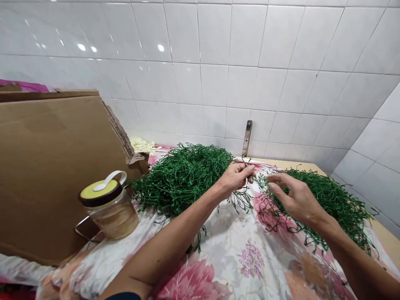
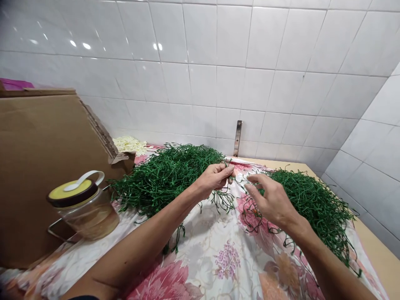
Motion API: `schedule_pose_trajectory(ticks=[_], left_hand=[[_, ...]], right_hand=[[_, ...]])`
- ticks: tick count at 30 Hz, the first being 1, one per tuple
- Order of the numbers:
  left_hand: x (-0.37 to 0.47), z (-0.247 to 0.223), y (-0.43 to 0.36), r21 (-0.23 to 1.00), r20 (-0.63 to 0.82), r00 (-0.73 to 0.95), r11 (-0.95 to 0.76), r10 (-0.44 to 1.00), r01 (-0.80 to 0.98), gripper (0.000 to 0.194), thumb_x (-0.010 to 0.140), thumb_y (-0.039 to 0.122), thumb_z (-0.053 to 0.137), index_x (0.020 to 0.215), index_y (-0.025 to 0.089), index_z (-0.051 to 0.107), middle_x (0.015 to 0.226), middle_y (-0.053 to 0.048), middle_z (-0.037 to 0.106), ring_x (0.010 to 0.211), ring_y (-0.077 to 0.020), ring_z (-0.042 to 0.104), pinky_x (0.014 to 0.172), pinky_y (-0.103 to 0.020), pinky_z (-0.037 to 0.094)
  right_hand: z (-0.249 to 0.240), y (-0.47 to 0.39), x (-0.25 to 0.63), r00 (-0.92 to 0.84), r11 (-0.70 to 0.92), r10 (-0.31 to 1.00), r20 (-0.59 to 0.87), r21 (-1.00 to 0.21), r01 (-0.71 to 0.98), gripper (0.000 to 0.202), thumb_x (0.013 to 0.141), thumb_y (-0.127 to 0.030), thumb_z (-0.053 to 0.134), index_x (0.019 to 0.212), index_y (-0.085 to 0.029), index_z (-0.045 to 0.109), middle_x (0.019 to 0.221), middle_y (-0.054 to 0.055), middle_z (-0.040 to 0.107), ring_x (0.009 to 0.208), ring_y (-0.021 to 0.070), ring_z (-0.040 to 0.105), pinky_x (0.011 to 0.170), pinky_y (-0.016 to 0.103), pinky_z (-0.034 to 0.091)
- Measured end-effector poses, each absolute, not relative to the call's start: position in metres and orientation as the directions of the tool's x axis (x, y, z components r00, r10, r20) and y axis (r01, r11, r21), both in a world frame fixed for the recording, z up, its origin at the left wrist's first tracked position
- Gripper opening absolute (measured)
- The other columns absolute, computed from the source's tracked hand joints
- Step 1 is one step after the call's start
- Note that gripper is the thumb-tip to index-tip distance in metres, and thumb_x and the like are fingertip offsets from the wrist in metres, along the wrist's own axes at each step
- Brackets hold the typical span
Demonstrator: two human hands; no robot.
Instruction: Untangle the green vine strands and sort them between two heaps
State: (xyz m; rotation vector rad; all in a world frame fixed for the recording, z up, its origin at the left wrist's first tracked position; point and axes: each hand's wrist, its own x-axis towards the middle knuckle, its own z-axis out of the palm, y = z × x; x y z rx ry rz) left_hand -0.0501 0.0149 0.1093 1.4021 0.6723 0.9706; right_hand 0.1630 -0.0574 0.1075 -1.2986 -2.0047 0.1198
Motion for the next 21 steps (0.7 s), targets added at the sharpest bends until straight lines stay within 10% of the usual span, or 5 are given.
schedule_pose_trajectory(ticks=[15, 21], left_hand=[[-0.055, 0.116, 0.008, 0.983, 0.113, 0.559, -0.012, 0.822, -0.181, 0.043, 0.087, 0.056, 0.065, 0.083, 0.014, 0.063, 0.059, 0.002, 0.054, 0.038, -0.0030, 0.023, 0.040, -0.022, 0.011], [-0.054, 0.108, 0.013, 0.946, 0.279, 0.379, -0.321, 0.882, 0.053, 0.048, 0.092, 0.059, 0.055, 0.075, 0.015, 0.061, 0.059, 0.001, 0.053, 0.049, -0.0080, 0.039, 0.047, -0.022, 0.027]], right_hand=[[0.095, -0.046, 0.120, -0.358, 0.613, 0.777, 0.518, -0.495, 0.615, 0.029, 0.106, -0.033, 0.041, 0.090, -0.019, 0.061, 0.082, 0.004, 0.066, 0.071, 0.0163, 0.058, 0.069, 0.028, 0.044], [0.096, -0.048, 0.115, -0.280, 0.572, 0.794, 0.540, -0.506, 0.645, 0.031, 0.105, -0.032, 0.038, 0.076, -0.023, 0.045, 0.063, -0.003, 0.052, 0.055, 0.0135, 0.046, 0.059, 0.027, 0.036]])
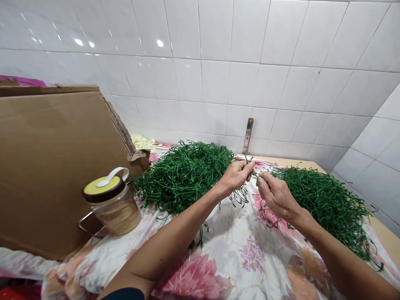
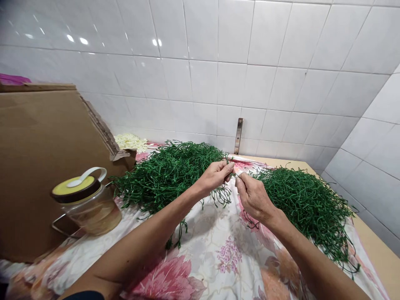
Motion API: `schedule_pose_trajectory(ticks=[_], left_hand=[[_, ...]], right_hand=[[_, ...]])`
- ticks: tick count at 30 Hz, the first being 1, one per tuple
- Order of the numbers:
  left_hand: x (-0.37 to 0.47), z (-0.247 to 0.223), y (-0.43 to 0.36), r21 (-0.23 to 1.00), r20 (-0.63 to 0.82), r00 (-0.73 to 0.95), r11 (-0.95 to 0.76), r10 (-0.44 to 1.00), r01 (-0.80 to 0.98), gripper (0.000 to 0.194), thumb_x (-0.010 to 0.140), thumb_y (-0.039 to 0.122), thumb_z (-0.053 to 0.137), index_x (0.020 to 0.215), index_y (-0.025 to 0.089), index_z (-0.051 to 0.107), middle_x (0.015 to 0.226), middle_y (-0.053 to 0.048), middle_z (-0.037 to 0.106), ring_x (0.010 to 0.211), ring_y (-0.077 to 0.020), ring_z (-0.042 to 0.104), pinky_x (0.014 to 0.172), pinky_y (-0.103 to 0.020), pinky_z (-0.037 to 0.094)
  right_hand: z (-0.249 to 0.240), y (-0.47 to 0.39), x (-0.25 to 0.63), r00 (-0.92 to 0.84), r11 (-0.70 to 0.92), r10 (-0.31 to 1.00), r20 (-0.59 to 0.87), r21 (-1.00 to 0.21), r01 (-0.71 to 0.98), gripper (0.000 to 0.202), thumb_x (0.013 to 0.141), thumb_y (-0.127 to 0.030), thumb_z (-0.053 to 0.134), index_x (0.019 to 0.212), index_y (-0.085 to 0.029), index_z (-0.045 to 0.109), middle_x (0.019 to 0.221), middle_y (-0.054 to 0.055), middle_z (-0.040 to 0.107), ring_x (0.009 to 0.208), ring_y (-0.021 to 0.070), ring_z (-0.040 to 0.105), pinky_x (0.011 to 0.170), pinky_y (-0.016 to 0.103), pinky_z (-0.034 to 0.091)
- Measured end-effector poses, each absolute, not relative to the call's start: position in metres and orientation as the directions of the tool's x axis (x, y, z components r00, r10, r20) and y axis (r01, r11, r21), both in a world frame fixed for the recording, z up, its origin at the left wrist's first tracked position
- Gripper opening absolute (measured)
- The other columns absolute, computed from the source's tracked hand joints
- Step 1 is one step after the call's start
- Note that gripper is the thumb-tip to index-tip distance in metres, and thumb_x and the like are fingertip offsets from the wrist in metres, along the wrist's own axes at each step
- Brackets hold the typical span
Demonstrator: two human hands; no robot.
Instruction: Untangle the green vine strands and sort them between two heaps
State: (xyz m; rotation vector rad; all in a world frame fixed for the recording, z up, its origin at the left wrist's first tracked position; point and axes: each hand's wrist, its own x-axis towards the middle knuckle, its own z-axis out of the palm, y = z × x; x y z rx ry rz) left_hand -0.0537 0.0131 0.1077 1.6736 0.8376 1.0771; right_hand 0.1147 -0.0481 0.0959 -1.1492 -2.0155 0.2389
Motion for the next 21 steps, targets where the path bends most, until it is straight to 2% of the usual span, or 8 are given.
schedule_pose_trajectory(ticks=[3, 11, 15, 21], left_hand=[[-0.054, 0.105, 0.014, 0.882, 0.355, 0.373, -0.439, 0.858, 0.172, 0.051, 0.094, 0.059, 0.049, 0.069, 0.016, 0.059, 0.059, 0.000, 0.053, 0.053, -0.0103, 0.042, 0.050, -0.023, 0.031], [-0.055, 0.107, 0.014, 0.824, 0.385, 0.406, -0.507, 0.828, 0.252, 0.053, 0.096, 0.059, 0.045, 0.063, 0.018, 0.050, 0.058, 0.000, 0.050, 0.056, -0.0122, 0.042, 0.053, -0.025, 0.029], [-0.052, 0.103, 0.015, 0.780, 0.465, 0.344, -0.561, 0.816, 0.279, 0.057, 0.097, 0.060, 0.044, 0.057, 0.018, 0.044, 0.056, 0.001, 0.043, 0.056, -0.0117, 0.039, 0.055, -0.026, 0.026], [-0.042, 0.086, 0.017, 0.665, 0.610, 0.299, -0.679, 0.734, 0.310, 0.054, 0.099, 0.050, 0.045, 0.056, 0.019, 0.033, 0.055, 0.003, 0.032, 0.056, -0.0109, 0.031, 0.057, -0.028, 0.020]], right_hand=[[0.093, -0.046, 0.116, -0.292, 0.564, 0.794, 0.533, -0.468, 0.680, 0.029, 0.105, -0.032, 0.038, 0.079, -0.023, 0.047, 0.064, -0.003, 0.050, 0.055, 0.0140, 0.043, 0.057, 0.027, 0.033], [0.091, -0.043, 0.120, -0.353, 0.580, 0.795, 0.493, -0.451, 0.678, 0.032, 0.107, -0.034, 0.037, 0.082, -0.022, 0.052, 0.071, 0.000, 0.061, 0.060, 0.0143, 0.052, 0.062, 0.027, 0.035], [0.096, -0.039, 0.120, -0.387, 0.607, 0.765, 0.514, -0.379, 0.698, 0.030, 0.106, -0.029, 0.036, 0.081, -0.022, 0.050, 0.067, -0.001, 0.057, 0.058, 0.0140, 0.048, 0.061, 0.027, 0.034], [0.093, -0.057, 0.113, -0.576, 0.747, 0.641, 0.508, -0.239, 0.621, 0.030, 0.105, -0.024, 0.037, 0.076, -0.023, 0.042, 0.066, -0.002, 0.050, 0.055, 0.0133, 0.041, 0.058, 0.028, 0.031]])
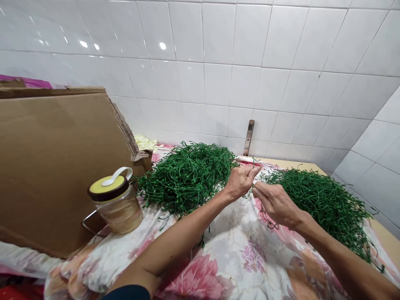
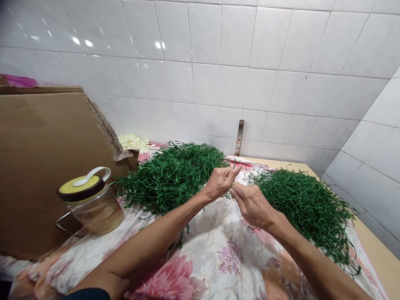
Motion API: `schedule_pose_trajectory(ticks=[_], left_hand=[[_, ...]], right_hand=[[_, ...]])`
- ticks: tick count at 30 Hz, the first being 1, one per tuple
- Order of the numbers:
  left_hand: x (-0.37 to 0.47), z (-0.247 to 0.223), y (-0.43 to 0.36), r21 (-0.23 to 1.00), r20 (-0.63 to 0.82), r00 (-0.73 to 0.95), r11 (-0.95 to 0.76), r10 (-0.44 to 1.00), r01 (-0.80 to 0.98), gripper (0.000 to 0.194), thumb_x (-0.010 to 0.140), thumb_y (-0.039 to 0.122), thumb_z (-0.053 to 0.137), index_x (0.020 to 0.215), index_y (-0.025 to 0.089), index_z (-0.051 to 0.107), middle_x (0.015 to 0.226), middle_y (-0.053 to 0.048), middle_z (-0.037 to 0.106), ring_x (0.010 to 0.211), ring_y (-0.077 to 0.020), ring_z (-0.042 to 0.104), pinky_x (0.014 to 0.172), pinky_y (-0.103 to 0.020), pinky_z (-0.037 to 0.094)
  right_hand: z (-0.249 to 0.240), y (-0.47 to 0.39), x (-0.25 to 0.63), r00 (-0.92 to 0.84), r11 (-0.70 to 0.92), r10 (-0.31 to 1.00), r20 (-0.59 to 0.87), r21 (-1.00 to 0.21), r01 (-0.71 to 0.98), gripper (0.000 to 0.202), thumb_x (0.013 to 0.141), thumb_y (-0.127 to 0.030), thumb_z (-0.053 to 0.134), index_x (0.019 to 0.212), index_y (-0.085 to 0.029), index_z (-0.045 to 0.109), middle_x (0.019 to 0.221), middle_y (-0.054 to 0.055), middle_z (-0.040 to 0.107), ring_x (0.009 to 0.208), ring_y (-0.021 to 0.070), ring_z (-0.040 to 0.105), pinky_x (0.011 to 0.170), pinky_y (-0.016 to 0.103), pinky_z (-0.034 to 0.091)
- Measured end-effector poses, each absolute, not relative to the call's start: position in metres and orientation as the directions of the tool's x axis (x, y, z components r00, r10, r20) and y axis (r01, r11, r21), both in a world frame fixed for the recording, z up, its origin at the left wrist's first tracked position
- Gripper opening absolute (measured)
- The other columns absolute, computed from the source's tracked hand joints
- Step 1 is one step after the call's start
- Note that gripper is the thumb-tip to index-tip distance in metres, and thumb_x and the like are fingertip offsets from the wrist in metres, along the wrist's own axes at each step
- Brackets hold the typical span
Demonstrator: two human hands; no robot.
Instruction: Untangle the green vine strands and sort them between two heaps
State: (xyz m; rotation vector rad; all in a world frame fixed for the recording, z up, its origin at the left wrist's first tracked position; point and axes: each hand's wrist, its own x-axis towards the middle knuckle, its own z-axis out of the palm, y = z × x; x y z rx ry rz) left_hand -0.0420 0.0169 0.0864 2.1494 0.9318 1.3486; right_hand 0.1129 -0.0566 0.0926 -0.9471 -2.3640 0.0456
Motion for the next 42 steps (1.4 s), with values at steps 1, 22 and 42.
schedule_pose_trajectory(ticks=[1, 22, 42], left_hand=[[-0.041, 0.084, 0.017, 0.642, 0.627, 0.306, -0.698, 0.716, 0.318, 0.053, 0.100, 0.049, 0.045, 0.057, 0.019, 0.034, 0.055, 0.003, 0.032, 0.055, -0.0108, 0.030, 0.057, -0.028, 0.020], [-0.053, 0.108, 0.009, 0.808, 0.561, 0.108, -0.572, 0.820, 0.141, 0.062, 0.097, 0.068, 0.041, 0.060, 0.018, 0.044, 0.058, 0.003, 0.038, 0.056, -0.0103, 0.033, 0.055, -0.027, 0.025], [-0.044, 0.110, -0.003, 0.909, 0.417, 0.197, -0.405, 0.888, -0.098, 0.065, 0.090, 0.073, 0.050, 0.060, 0.016, 0.054, 0.053, 0.003, 0.042, 0.051, -0.0084, 0.035, 0.050, -0.024, 0.026]], right_hand=[[0.092, -0.063, 0.113, -0.585, 0.753, 0.636, 0.504, -0.239, 0.613, 0.030, 0.105, -0.023, 0.037, 0.075, -0.023, 0.041, 0.065, -0.002, 0.049, 0.054, 0.0130, 0.040, 0.057, 0.028, 0.031], [0.080, -0.035, 0.188, -0.119, 0.277, 0.858, 0.500, -0.255, 0.926, 0.027, 0.098, -0.027, 0.050, 0.109, -0.018, 0.073, 0.095, 0.010, 0.076, 0.084, 0.0263, 0.071, 0.078, 0.037, 0.053], [0.118, -0.067, 0.118, -0.172, 0.481, 0.875, 0.452, -0.774, 0.411, 0.027, 0.098, -0.041, 0.059, 0.083, -0.020, 0.066, 0.073, 0.001, 0.062, 0.067, 0.0151, 0.056, 0.063, 0.027, 0.045]])
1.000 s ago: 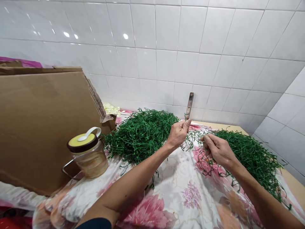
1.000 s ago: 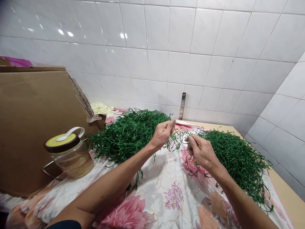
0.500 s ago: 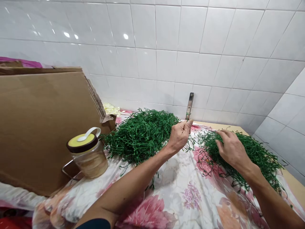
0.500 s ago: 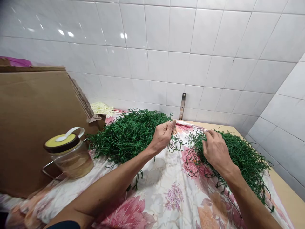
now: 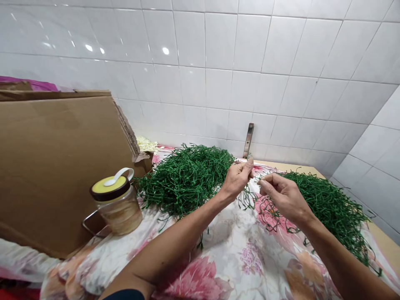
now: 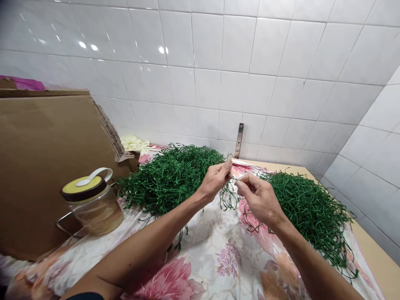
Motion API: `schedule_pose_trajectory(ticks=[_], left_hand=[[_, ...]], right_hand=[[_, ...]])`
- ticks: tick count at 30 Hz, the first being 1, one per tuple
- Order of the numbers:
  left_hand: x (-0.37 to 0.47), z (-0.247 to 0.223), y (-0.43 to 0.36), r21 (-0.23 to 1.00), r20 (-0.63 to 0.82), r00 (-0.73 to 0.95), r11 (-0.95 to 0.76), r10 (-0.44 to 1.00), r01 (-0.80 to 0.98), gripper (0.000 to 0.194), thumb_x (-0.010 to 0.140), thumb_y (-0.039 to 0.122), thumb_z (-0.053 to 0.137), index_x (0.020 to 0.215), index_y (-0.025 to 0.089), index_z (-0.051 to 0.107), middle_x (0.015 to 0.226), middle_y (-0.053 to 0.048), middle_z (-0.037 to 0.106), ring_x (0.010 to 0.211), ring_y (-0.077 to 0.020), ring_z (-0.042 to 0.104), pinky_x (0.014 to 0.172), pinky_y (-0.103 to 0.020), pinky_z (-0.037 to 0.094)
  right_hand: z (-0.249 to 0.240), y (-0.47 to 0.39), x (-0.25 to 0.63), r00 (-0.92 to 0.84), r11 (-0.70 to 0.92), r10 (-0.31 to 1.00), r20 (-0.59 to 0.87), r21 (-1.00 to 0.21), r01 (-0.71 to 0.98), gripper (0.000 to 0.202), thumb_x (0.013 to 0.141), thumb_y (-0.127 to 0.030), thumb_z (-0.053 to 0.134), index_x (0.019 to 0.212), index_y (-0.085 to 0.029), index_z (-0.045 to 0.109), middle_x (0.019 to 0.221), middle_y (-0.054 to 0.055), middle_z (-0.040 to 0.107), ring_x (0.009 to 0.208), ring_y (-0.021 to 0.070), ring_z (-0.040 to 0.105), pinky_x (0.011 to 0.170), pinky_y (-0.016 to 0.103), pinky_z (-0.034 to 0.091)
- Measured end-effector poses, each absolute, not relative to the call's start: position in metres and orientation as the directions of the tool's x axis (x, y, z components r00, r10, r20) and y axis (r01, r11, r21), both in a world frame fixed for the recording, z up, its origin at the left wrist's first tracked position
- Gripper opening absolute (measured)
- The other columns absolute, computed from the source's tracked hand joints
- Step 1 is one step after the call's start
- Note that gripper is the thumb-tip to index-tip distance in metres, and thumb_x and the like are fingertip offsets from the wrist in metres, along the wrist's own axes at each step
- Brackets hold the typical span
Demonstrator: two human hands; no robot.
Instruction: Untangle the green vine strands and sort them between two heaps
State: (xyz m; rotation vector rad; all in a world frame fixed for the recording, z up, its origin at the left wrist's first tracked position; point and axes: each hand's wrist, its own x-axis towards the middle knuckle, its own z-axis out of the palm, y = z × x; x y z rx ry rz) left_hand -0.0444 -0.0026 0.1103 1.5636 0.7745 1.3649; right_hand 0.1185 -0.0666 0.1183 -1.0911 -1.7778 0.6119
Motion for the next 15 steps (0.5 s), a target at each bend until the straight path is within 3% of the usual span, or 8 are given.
schedule_pose_trajectory(ticks=[4, 8, 12, 15], left_hand=[[-0.049, 0.119, -0.003, 0.944, 0.288, 0.287, -0.221, 0.914, -0.245, 0.063, 0.085, 0.076, 0.056, 0.067, 0.016, 0.056, 0.048, 0.007, 0.032, 0.043, -0.0051, 0.022, 0.044, -0.022, 0.016], [-0.054, 0.123, -0.001, 0.948, 0.246, 0.302, -0.163, 0.921, -0.274, 0.059, 0.084, 0.072, 0.061, 0.072, 0.015, 0.057, 0.051, 0.007, 0.038, 0.040, -0.0032, 0.021, 0.040, -0.020, 0.012], [-0.059, 0.125, 0.004, 0.947, 0.214, 0.261, -0.135, 0.941, -0.290, 0.053, 0.086, 0.066, 0.064, 0.074, 0.015, 0.058, 0.053, 0.005, 0.044, 0.038, -0.0028, 0.025, 0.038, -0.019, 0.013], [-0.062, 0.128, 0.006, 0.945, 0.174, 0.276, -0.081, 0.945, -0.316, 0.048, 0.088, 0.060, 0.065, 0.075, 0.015, 0.058, 0.055, 0.003, 0.049, 0.037, -0.0027, 0.028, 0.037, -0.019, 0.014]], right_hand=[[0.122, -0.064, 0.125, -0.109, 0.461, 0.887, 0.449, -0.847, 0.264, 0.031, 0.098, -0.044, 0.059, 0.080, -0.020, 0.062, 0.073, 0.002, 0.063, 0.070, 0.0150, 0.057, 0.068, 0.027, 0.046], [0.122, -0.063, 0.131, -0.060, 0.444, 0.894, 0.443, -0.866, 0.230, 0.030, 0.098, -0.045, 0.060, 0.082, -0.020, 0.063, 0.074, 0.002, 0.064, 0.071, 0.0156, 0.057, 0.070, 0.028, 0.046], [0.120, -0.062, 0.141, -0.032, 0.464, 0.879, 0.475, -0.840, 0.282, 0.033, 0.098, -0.047, 0.058, 0.082, -0.019, 0.064, 0.075, 0.004, 0.065, 0.072, 0.0169, 0.059, 0.072, 0.030, 0.048], [0.118, -0.054, 0.160, 0.043, 0.452, 0.851, 0.524, -0.771, 0.448, 0.033, 0.097, -0.049, 0.058, 0.085, -0.019, 0.066, 0.074, 0.004, 0.065, 0.070, 0.0178, 0.060, 0.069, 0.030, 0.049]])
